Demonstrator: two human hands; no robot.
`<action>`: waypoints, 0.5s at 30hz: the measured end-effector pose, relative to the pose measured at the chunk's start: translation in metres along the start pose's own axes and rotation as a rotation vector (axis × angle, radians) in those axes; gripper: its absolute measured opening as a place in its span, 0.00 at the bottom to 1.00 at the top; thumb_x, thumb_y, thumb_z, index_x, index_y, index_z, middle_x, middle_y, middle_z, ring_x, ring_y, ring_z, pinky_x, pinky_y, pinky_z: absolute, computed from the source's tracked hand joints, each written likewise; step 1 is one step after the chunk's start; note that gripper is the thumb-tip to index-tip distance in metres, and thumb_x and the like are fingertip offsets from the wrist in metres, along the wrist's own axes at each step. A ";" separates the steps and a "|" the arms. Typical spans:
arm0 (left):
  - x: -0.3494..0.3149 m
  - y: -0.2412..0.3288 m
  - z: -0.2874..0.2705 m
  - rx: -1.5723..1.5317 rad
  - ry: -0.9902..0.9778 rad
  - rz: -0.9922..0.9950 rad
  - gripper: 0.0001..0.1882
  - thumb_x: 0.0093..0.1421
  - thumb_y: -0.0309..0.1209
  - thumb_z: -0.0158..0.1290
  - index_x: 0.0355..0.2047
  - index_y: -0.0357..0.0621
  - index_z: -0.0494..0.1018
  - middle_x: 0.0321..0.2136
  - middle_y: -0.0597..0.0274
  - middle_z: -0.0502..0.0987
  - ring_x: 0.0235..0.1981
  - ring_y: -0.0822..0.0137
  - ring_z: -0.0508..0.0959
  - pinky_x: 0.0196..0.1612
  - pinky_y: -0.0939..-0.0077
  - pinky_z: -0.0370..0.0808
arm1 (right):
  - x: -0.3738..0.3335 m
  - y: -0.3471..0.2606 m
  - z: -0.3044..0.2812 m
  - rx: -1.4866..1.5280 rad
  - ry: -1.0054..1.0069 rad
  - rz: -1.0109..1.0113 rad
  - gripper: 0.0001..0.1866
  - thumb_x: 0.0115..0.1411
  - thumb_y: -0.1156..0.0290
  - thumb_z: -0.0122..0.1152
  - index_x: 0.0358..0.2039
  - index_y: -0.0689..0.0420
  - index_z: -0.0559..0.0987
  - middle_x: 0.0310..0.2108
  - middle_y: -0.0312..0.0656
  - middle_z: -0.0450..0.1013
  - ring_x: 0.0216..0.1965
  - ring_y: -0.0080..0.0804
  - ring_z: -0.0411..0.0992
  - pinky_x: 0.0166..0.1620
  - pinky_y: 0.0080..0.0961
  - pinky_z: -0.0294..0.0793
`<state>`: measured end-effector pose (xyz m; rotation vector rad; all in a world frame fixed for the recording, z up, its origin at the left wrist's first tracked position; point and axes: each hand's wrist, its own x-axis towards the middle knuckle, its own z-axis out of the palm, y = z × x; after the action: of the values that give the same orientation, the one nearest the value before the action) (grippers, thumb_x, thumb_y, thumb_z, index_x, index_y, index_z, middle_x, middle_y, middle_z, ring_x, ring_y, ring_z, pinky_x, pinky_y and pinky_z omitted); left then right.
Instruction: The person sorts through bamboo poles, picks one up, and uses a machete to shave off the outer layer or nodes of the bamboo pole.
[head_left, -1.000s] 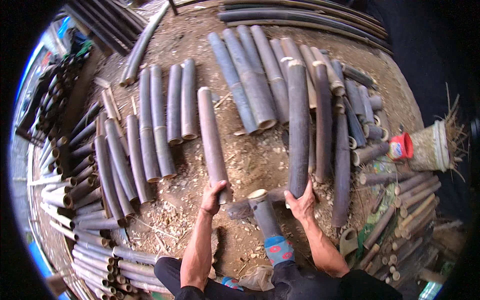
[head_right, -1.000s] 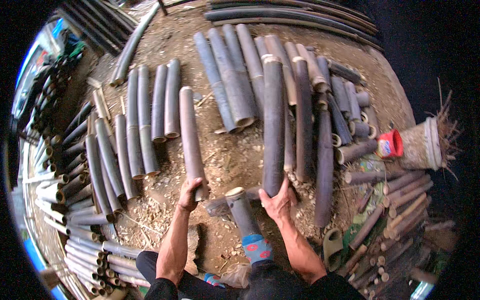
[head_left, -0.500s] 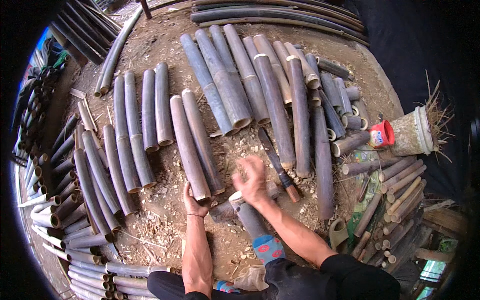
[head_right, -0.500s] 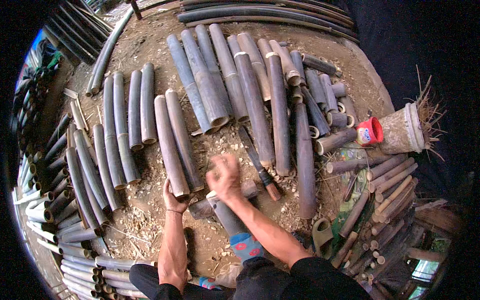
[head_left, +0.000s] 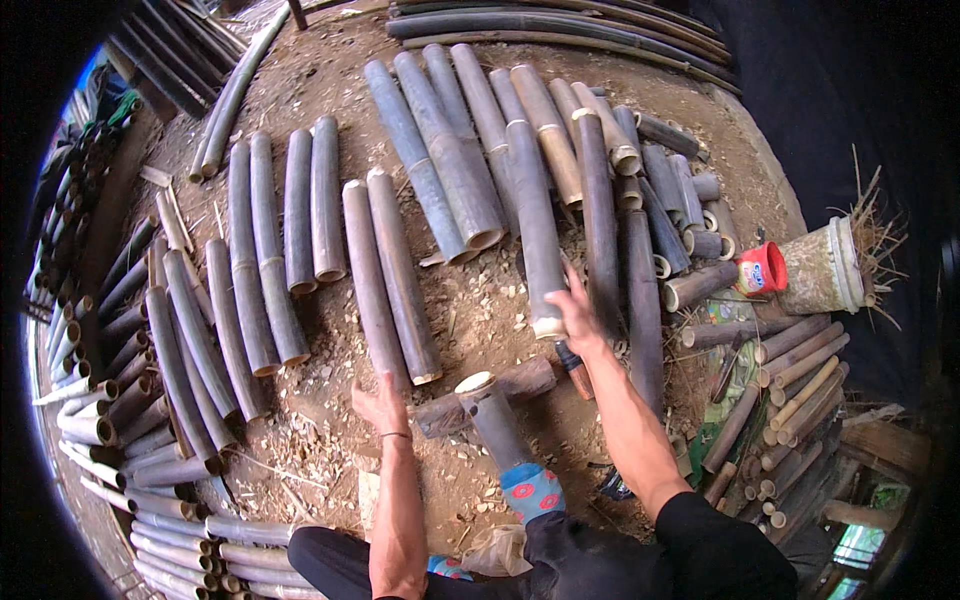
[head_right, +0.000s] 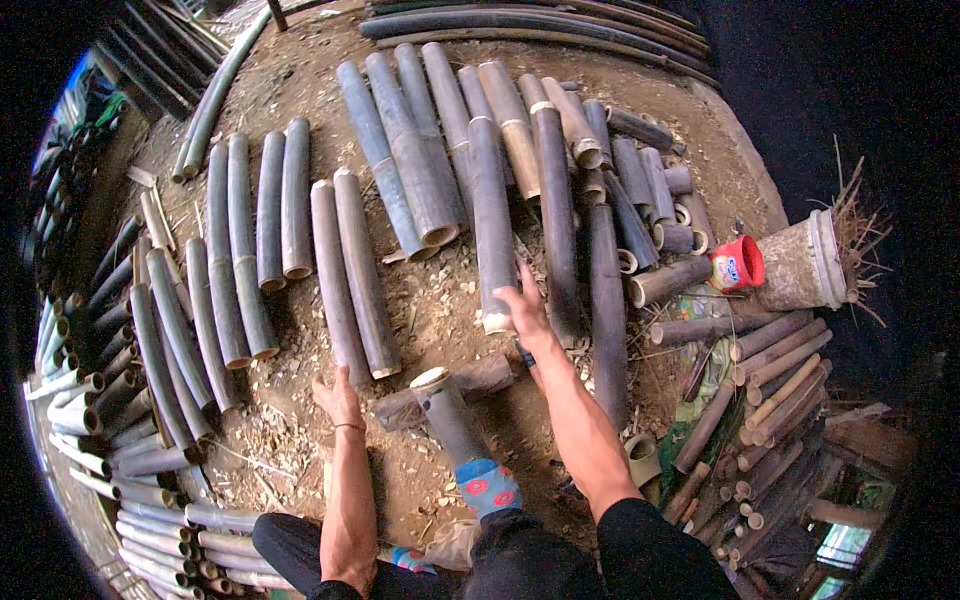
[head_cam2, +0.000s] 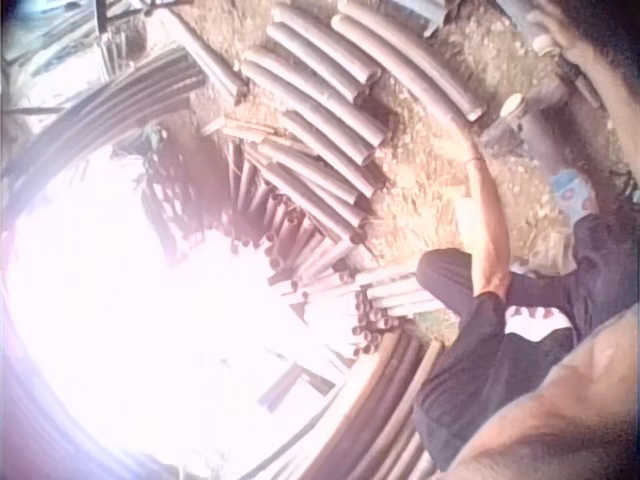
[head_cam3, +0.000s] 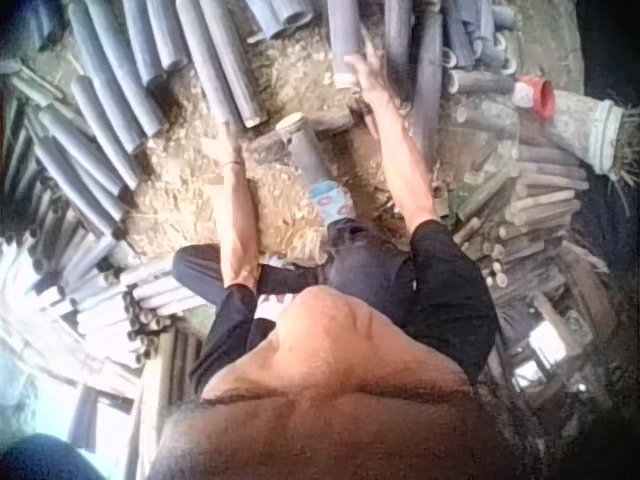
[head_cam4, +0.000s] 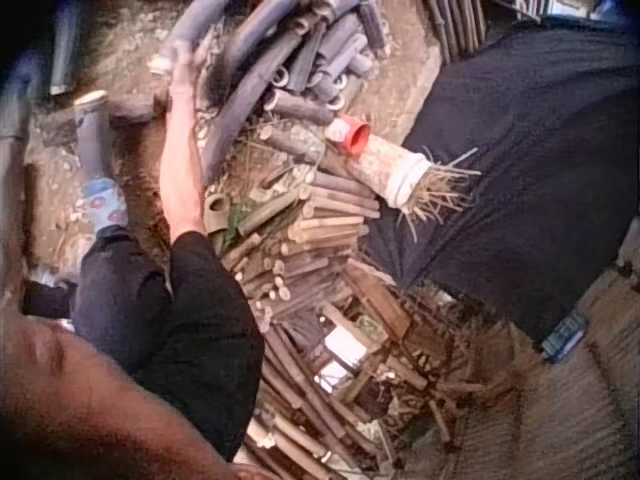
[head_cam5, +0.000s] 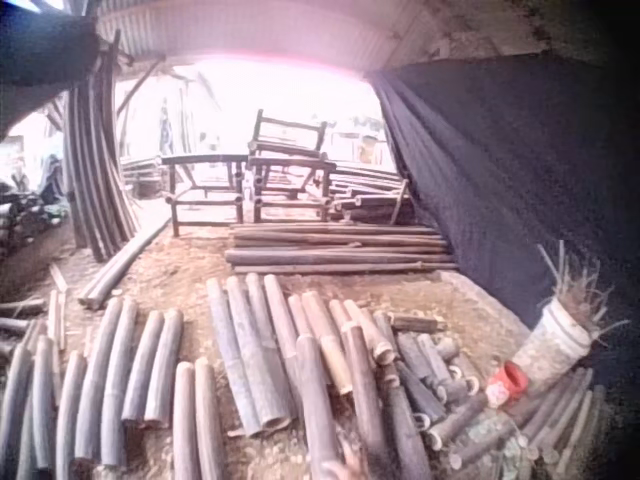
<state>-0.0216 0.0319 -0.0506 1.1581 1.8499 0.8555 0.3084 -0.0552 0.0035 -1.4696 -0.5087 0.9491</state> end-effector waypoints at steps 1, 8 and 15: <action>-0.006 0.009 -0.005 0.230 0.176 0.268 0.39 0.55 0.45 0.56 0.56 0.26 0.58 0.50 0.43 0.65 0.54 0.53 0.65 0.54 0.58 0.67 | -0.023 -0.023 0.021 0.433 -0.191 0.131 0.46 0.48 0.65 0.56 0.67 0.51 0.48 0.50 0.53 0.67 0.42 0.46 0.74 0.45 0.43 0.78; -0.080 0.136 0.005 -0.547 -1.055 -0.143 0.31 0.56 0.44 0.59 0.53 0.38 0.65 0.42 0.59 0.75 0.42 0.66 0.74 0.47 0.69 0.72 | -0.129 -0.051 0.054 -0.772 -0.373 -0.596 0.42 0.50 0.58 0.59 0.64 0.57 0.59 0.60 0.53 0.56 0.65 0.48 0.50 0.59 0.43 0.64; -0.056 0.113 -0.037 -0.621 -0.949 -0.230 0.29 0.47 0.33 0.64 0.47 0.35 0.66 0.33 0.57 0.76 0.33 0.65 0.77 0.38 0.70 0.77 | -0.118 -0.032 0.032 -0.239 0.116 -0.022 0.26 0.56 0.66 0.61 0.52 0.64 0.67 0.49 0.51 0.66 0.50 0.37 0.66 0.54 0.37 0.67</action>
<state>0.0070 0.0155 0.0763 0.7216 0.8205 0.5289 0.2236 -0.1236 0.0669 -1.7192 -0.5660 0.8004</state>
